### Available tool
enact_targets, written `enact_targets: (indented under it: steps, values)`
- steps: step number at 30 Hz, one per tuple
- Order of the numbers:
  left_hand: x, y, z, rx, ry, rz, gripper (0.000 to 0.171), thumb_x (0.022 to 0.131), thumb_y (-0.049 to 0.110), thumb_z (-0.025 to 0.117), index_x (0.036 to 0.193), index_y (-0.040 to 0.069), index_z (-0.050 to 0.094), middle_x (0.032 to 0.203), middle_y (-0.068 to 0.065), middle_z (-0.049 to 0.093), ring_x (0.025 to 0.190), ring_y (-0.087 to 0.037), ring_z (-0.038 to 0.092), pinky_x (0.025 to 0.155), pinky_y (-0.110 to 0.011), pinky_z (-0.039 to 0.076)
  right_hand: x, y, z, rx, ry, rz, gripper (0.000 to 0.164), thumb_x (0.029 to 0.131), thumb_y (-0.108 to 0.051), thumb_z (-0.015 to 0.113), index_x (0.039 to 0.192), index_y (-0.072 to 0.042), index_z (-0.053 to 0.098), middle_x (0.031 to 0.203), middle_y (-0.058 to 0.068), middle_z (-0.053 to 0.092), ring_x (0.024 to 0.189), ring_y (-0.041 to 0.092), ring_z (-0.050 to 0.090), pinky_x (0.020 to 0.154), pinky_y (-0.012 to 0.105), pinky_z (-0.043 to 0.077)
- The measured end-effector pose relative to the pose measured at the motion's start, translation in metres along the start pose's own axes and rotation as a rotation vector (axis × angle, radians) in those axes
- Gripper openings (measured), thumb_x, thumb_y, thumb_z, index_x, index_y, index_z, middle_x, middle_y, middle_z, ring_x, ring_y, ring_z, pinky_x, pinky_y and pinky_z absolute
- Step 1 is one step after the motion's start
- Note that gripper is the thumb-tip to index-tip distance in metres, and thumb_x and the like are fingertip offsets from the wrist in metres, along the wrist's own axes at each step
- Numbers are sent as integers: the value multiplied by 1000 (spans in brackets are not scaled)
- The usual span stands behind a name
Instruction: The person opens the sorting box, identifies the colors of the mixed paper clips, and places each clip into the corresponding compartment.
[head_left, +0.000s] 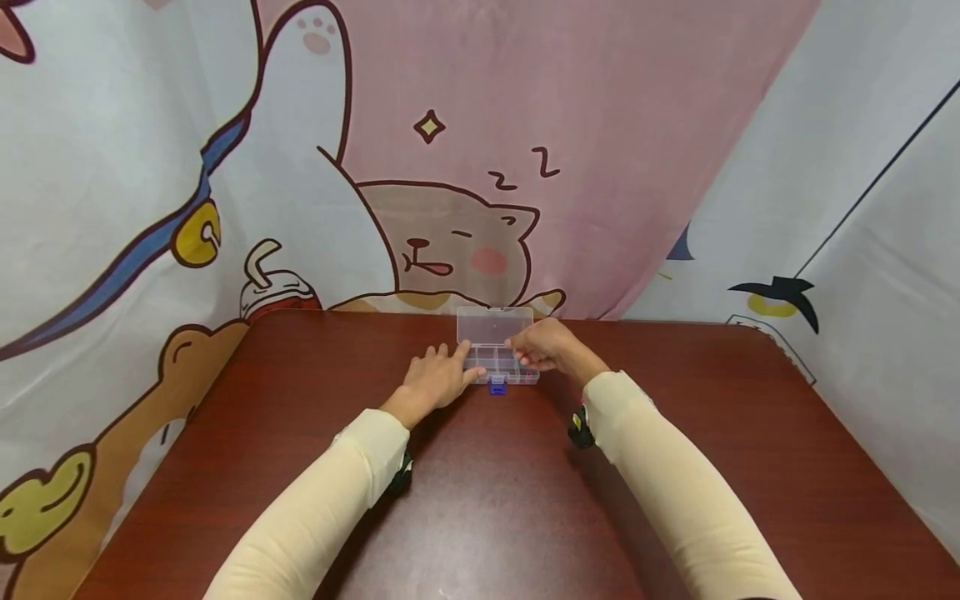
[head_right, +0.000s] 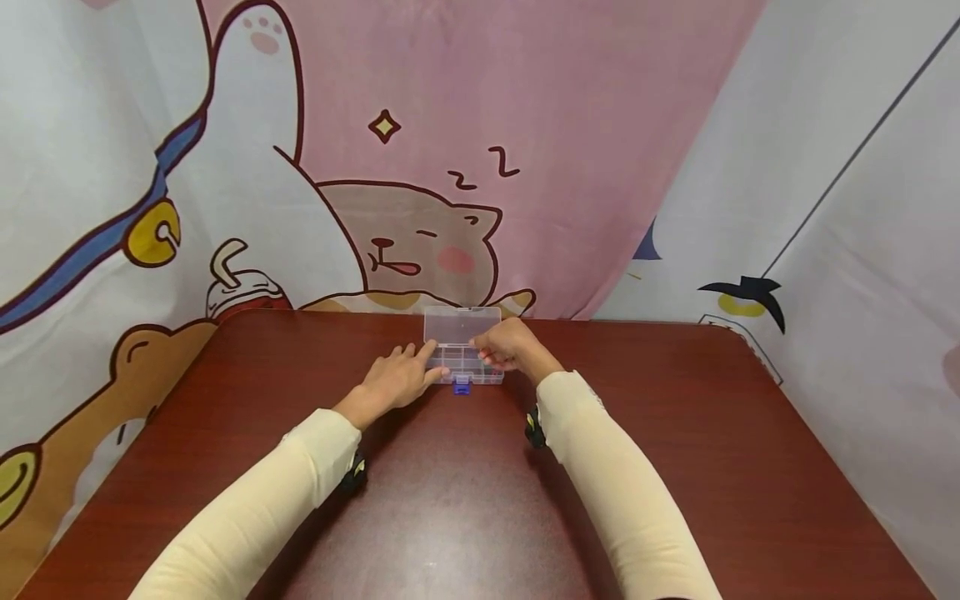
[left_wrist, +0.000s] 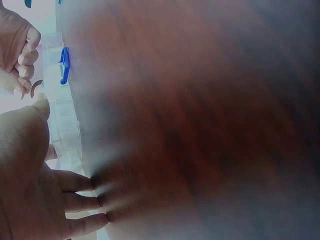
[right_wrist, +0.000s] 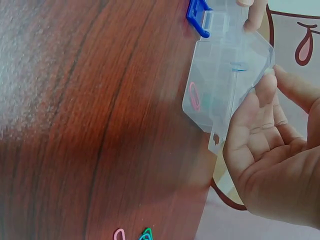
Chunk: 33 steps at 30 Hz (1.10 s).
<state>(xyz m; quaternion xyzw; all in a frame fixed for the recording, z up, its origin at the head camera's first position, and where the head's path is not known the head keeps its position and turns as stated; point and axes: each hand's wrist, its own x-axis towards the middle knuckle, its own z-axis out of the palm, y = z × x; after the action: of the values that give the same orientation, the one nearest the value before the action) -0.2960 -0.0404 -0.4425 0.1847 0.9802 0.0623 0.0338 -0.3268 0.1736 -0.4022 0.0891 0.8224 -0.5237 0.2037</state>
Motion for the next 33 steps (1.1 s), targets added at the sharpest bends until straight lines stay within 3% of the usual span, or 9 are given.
enact_targets:
  steps: [26,33]
  values:
    - [0,0,0,-12,8,9,69,98,62,33,153,20,29,142,-22,48,129,-40,46,96,-56,43,-1,6,-5,15,-8,22,29,88,-18,70,105,6,66,61,-1,62,50,6,57,55,24,52]
    - [-1,1,2,-12,20,11,68,98,62,33,151,20,31,139,-22,50,127,-40,48,95,-55,44,-9,15,-16,25,18,6,26,87,-18,72,103,2,70,62,-2,64,52,8,59,60,27,53]
